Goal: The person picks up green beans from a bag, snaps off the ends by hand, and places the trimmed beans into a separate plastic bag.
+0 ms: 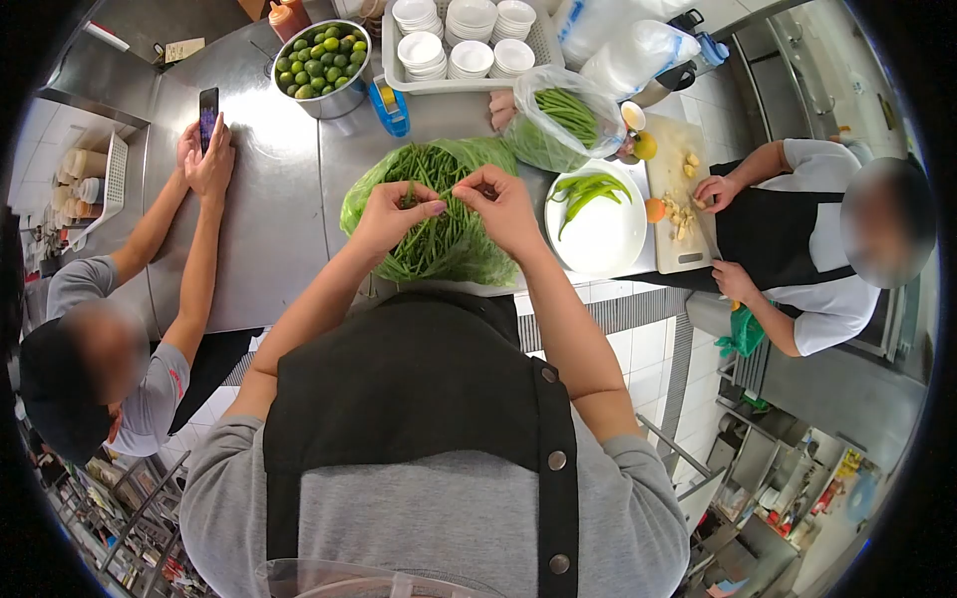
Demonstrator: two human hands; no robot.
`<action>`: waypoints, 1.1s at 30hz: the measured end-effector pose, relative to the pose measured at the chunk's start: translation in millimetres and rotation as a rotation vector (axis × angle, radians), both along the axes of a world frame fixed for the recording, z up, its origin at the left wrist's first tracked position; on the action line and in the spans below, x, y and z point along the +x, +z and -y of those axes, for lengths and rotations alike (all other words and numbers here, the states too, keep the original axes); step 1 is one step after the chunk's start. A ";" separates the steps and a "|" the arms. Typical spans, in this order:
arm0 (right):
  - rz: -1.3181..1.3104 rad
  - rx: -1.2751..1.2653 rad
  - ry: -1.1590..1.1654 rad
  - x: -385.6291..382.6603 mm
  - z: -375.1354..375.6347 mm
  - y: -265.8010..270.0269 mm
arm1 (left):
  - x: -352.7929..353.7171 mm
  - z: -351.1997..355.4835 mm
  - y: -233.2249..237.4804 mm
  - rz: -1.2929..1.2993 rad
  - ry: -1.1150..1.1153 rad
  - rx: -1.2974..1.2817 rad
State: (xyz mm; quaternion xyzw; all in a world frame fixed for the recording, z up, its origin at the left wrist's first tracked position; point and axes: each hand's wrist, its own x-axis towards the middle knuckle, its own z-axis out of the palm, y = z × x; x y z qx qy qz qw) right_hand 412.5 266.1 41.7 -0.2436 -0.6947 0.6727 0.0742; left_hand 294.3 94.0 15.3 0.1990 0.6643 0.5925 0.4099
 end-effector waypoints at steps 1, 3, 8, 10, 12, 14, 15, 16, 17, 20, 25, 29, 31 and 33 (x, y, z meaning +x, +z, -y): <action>-0.037 -0.239 -0.086 -0.9 2.9 -0.2 | 1.3 0.2 1.4 0.041 0.045 0.043; -0.132 -0.556 -0.257 -5.2 6.4 6.1 | 3.9 0.2 9.2 0.125 0.134 0.125; 0.061 0.035 -0.057 -0.9 5.8 -5.5 | -7.2 3.8 25.3 0.289 0.300 0.195; 0.209 0.464 0.054 1.9 7.9 -2.1 | -16.1 6.5 26.0 0.315 0.334 0.240; 0.162 0.402 0.063 2.9 6.2 -13.6 | -22.2 6.8 30.6 0.323 0.380 0.257; 0.116 0.331 0.076 3.6 6.5 -21.6 | -26.5 8.3 32.8 0.345 0.417 0.298; 0.093 0.292 0.084 1.5 10.3 -14.4 | -28.4 8.8 33.2 0.341 0.434 0.303; 0.070 0.253 0.091 -0.3 14.5 -6.5 | -29.9 8.9 33.7 0.337 0.450 0.309; 0.070 0.254 0.106 -1.2 20.1 2.4 | -30.7 8.9 34.5 0.334 0.465 0.314; 0.057 0.317 0.132 -4.2 39.8 22.7 | -31.0 7.7 39.1 0.314 0.503 0.304; -0.113 0.470 0.115 -14.2 47.5 16.5 | -31.4 6.2 33.9 0.342 0.574 0.365; -0.289 0.352 0.132 -18.4 40.2 32.6 | -37.6 5.1 27.2 0.291 0.570 0.284; -0.296 0.326 0.138 -21.7 32.8 35.6 | -36.3 4.6 16.0 0.333 0.583 0.267; -0.213 0.289 0.158 -19.8 23.8 33.5 | -35.6 4.6 -3.1 0.395 0.622 0.302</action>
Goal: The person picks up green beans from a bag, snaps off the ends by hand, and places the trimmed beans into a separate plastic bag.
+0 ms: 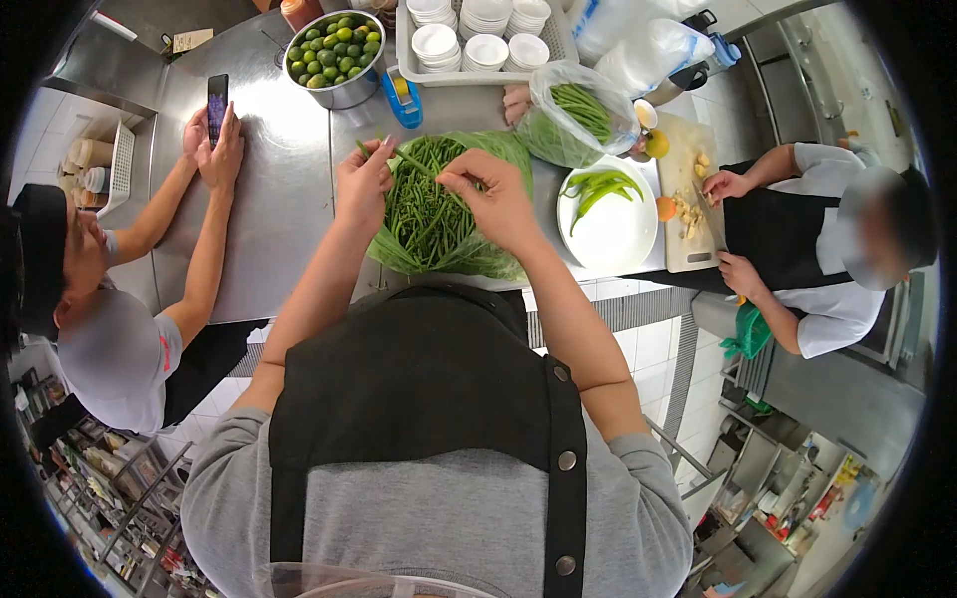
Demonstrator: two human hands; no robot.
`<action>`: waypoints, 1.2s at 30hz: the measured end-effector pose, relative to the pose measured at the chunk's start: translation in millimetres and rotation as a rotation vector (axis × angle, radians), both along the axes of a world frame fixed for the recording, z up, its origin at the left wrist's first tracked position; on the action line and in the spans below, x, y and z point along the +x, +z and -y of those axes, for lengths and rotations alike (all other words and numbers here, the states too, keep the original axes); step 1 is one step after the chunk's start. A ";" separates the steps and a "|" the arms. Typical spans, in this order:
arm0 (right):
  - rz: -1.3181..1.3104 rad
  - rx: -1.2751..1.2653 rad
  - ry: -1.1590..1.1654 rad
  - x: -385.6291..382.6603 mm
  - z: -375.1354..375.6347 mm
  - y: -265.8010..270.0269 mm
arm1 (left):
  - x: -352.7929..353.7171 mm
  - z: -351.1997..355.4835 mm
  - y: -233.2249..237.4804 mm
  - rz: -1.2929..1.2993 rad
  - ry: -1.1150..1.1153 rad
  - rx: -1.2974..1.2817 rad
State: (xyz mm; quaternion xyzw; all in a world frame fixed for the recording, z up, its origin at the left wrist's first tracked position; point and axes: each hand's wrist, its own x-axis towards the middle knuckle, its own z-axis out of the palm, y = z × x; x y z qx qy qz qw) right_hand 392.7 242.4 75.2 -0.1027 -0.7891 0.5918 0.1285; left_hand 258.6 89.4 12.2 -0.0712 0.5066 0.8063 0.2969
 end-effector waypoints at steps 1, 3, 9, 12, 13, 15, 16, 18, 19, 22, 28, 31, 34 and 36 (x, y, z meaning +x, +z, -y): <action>0.045 -0.015 0.005 1.5 -4.5 -2.7 | -0.7 1.4 -10.1 0.032 0.036 0.047; 0.208 -0.004 0.042 5.1 -13.3 -11.4 | 0.2 2.8 -13.7 0.073 0.045 0.078; 0.363 0.382 0.081 20.8 -1.8 -40.7 | 10.5 9.2 -5.5 -0.015 -0.403 -0.151; 0.344 0.367 0.038 24.4 6.2 -46.6 | 17.6 12.1 -24.9 -0.413 -0.721 -0.546; 0.347 0.359 0.024 25.4 7.3 -48.2 | 27.5 13.6 -23.9 -0.622 -0.753 -0.673; 0.360 0.324 0.017 26.6 7.7 -49.2 | 41.4 14.1 -3.7 -0.794 -0.826 -0.868; 0.367 0.307 0.012 27.8 7.0 -49.1 | 43.5 14.1 -3.5 -0.827 -0.825 -0.904; 0.347 0.330 0.023 30.4 5.5 -44.4 | 46.2 14.3 -5.9 -0.889 -0.819 -0.976; 0.335 0.341 0.031 31.3 5.0 -42.8 | 43.8 14.3 -10.4 -0.889 -0.827 -0.942; 0.259 0.249 -0.033 36.7 3.4 -40.9 | 31.3 16.6 -5.7 -0.834 -0.842 -0.798; 0.193 -0.501 -0.256 37.7 1.6 -38.1 | 21.7 18.2 37.5 -0.655 -0.824 -0.531; 0.182 -0.471 -0.303 30.1 8.8 -24.4 | 24.0 14.5 43.8 -0.683 -0.829 -0.532; 0.216 -0.318 -0.279 26.5 7.6 -27.7 | 27.6 11.1 44.9 -0.679 -0.825 -0.520; 0.161 -0.224 -0.277 22.7 7.3 -26.4 | 31.1 10.3 41.9 -0.677 -0.782 -0.474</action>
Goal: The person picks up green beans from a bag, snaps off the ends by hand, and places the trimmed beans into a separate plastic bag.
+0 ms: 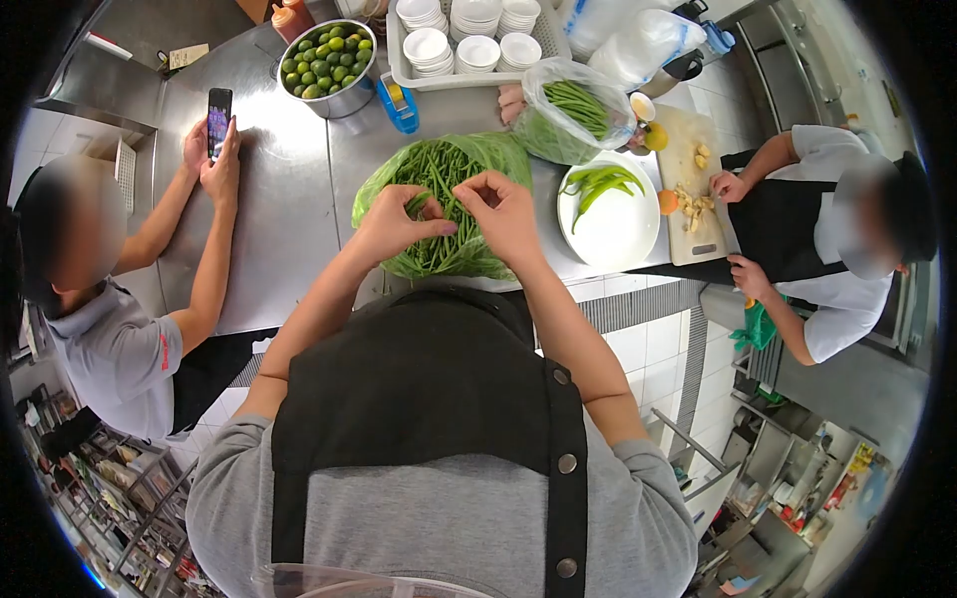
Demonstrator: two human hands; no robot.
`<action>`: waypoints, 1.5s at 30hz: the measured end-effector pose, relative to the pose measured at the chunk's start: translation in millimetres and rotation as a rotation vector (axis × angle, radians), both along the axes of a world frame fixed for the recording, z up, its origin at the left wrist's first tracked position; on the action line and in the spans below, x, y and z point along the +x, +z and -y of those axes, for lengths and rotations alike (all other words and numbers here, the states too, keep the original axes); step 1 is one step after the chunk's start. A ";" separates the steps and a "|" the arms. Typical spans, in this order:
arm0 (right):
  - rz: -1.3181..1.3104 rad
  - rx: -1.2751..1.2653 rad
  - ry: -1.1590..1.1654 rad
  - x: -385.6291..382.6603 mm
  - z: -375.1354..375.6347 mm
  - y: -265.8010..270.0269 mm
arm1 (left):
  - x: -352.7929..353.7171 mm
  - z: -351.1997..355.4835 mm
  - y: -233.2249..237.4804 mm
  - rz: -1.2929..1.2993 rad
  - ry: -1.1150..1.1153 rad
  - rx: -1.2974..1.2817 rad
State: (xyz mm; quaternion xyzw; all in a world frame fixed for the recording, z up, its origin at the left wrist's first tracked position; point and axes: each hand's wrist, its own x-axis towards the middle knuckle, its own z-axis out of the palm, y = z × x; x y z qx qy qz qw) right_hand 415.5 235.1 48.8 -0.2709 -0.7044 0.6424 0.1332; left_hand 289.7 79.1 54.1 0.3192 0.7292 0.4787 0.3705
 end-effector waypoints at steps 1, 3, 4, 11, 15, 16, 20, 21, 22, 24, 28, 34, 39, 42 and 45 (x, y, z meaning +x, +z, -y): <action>-0.021 0.050 0.003 -1.2 -0.4 0.5 | 0.4 -0.1 -0.2 0.006 -0.001 0.007; -0.032 0.051 0.012 -1.1 -2.0 0.2 | 0.6 0.0 -0.4 0.017 0.000 0.021; -0.038 0.051 0.018 -1.2 -2.6 -0.1 | 1.1 0.0 -2.5 -0.008 -0.004 0.041; -0.123 -0.383 -0.029 -4.5 -4.9 2.9 | 0.3 -4.6 -2.5 0.132 -0.038 0.060; -0.158 -0.588 -0.016 -1.8 -6.3 4.2 | -5.4 -4.9 12.5 0.346 -0.085 0.040; -0.168 -0.624 -0.014 -1.7 -6.7 2.1 | -5.3 -5.1 11.2 0.411 -0.068 0.049; -0.189 -0.143 -0.110 -7.1 1.4 -6.4 | -1.3 -7.8 -2.6 0.494 0.012 0.053; -0.164 0.117 -0.115 -8.5 3.5 -3.5 | -0.1 -8.9 -1.8 0.470 0.033 0.045; -0.136 0.377 -0.120 -9.0 4.9 -2.0 | 1.0 -8.3 0.5 0.461 0.029 0.049; -0.119 0.507 -0.086 -9.1 4.1 -8.5 | 3.0 -7.3 7.5 0.440 0.019 0.060; 0.130 0.548 0.063 -2.7 7.4 -10.1 | 2.4 -10.4 6.8 0.416 0.355 0.209; 0.108 -0.047 0.080 1.1 15.8 -18.8 | -18.5 -7.7 11.2 0.330 0.572 0.363; 0.053 -0.132 0.234 -0.2 12.8 1.0 | -18.5 -8.6 10.9 0.278 0.643 0.440; -0.119 -0.029 0.191 -2.1 15.2 10.8 | -21.1 -7.7 2.0 0.313 0.703 0.452; -0.293 -0.073 0.143 -9.1 12.6 23.1 | -12.8 -10.9 -3.0 0.512 0.726 0.491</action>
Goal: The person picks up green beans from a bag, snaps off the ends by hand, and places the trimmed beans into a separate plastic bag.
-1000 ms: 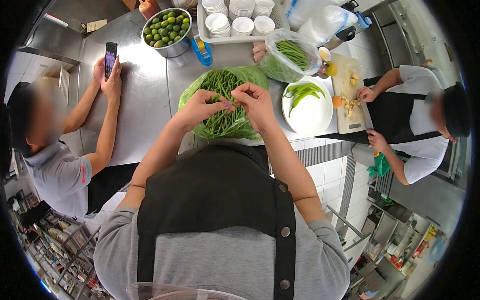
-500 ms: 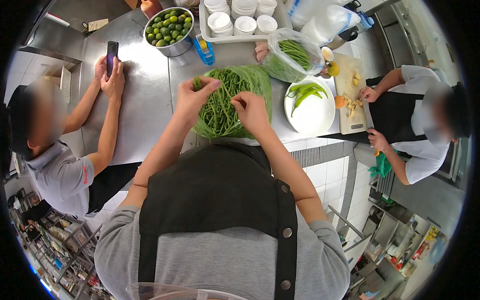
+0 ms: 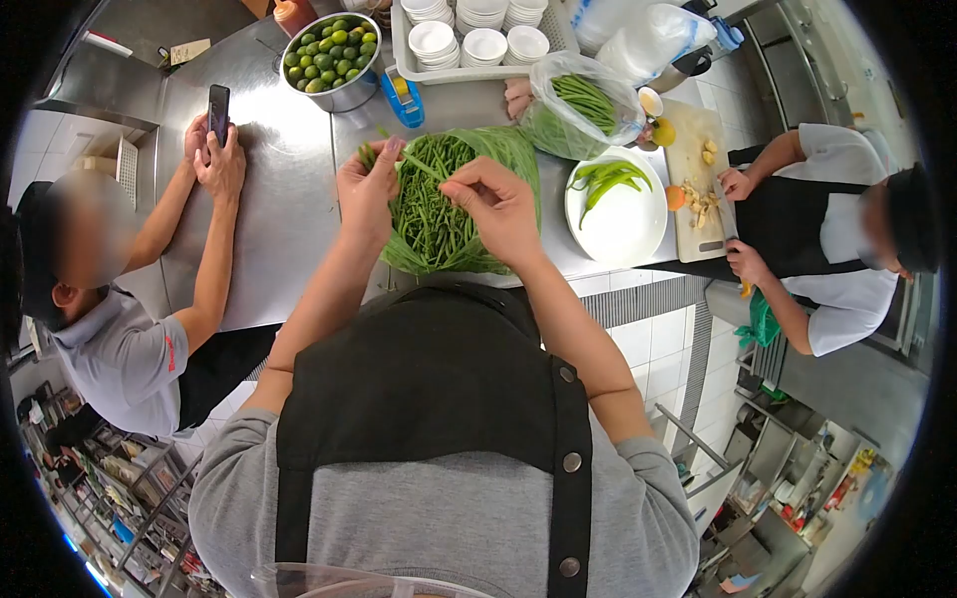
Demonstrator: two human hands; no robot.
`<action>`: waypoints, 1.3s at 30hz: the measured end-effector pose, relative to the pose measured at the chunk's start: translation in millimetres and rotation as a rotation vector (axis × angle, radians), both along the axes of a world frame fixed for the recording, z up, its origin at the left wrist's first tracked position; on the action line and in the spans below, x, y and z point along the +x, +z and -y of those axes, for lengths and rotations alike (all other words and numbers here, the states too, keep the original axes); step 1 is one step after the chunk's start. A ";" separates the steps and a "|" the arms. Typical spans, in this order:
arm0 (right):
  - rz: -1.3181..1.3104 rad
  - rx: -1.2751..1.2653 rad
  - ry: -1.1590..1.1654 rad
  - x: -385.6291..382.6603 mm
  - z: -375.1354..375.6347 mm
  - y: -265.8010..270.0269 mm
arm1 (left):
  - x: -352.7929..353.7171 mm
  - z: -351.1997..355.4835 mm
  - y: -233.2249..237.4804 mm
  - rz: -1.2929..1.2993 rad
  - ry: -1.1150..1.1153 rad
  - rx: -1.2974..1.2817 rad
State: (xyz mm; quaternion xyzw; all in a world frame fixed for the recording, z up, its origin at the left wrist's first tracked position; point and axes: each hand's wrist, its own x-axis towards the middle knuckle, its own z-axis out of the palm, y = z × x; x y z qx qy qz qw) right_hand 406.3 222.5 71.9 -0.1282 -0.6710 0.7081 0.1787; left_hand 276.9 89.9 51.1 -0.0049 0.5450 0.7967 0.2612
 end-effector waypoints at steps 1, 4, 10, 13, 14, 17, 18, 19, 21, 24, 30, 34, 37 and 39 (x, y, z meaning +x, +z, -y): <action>-0.034 -0.034 -0.001 -2.3 -1.1 2.7 | 3.6 -1.4 0.4 0.076 -0.011 0.049; -0.082 -0.163 0.162 -3.5 -6.3 7.4 | 4.5 -3.2 -11.4 0.235 -0.051 0.146; 0.224 0.205 0.292 -5.5 -19.8 9.3 | -23.6 15.4 -41.2 0.444 -0.033 0.250; 0.328 0.556 0.155 -2.6 -27.8 -33.6 | -15.5 14.2 -28.1 0.461 -0.018 0.229; 0.348 0.644 0.134 -1.7 -29.9 -46.1 | -12.1 13.4 -27.2 0.442 -0.043 0.218; 0.472 0.704 0.109 -14.3 -17.0 -40.6 | -1.7 13.2 -31.0 0.403 -0.109 0.173; 0.502 0.764 0.080 -18.8 -11.3 -43.3 | 1.5 14.1 -34.7 0.404 -0.129 0.157; 0.532 0.824 0.049 -23.2 -5.4 -47.8 | 4.3 14.2 -37.6 0.406 -0.152 0.141; 0.561 0.903 -0.001 -24.9 -0.7 -60.5 | 6.0 13.1 -44.4 0.440 -0.156 0.148; 0.558 0.860 -0.030 -24.2 -0.9 -73.4 | 1.6 13.9 -50.3 0.437 -0.226 0.123; 0.456 0.432 -0.043 -6.4 -1.4 -51.6 | 7.1 10.6 -25.7 0.290 -0.325 -0.157; 0.405 0.331 -0.024 5.9 10.0 -22.9 | 14.2 2.8 -29.7 0.249 -0.326 -0.153; 0.337 0.211 -0.079 7.9 12.9 -27.0 | 16.0 -1.1 -20.9 0.213 -0.342 -0.103; 0.261 0.132 -0.145 5.0 11.8 -29.7 | 14.8 0.0 -12.8 0.163 -0.370 -0.102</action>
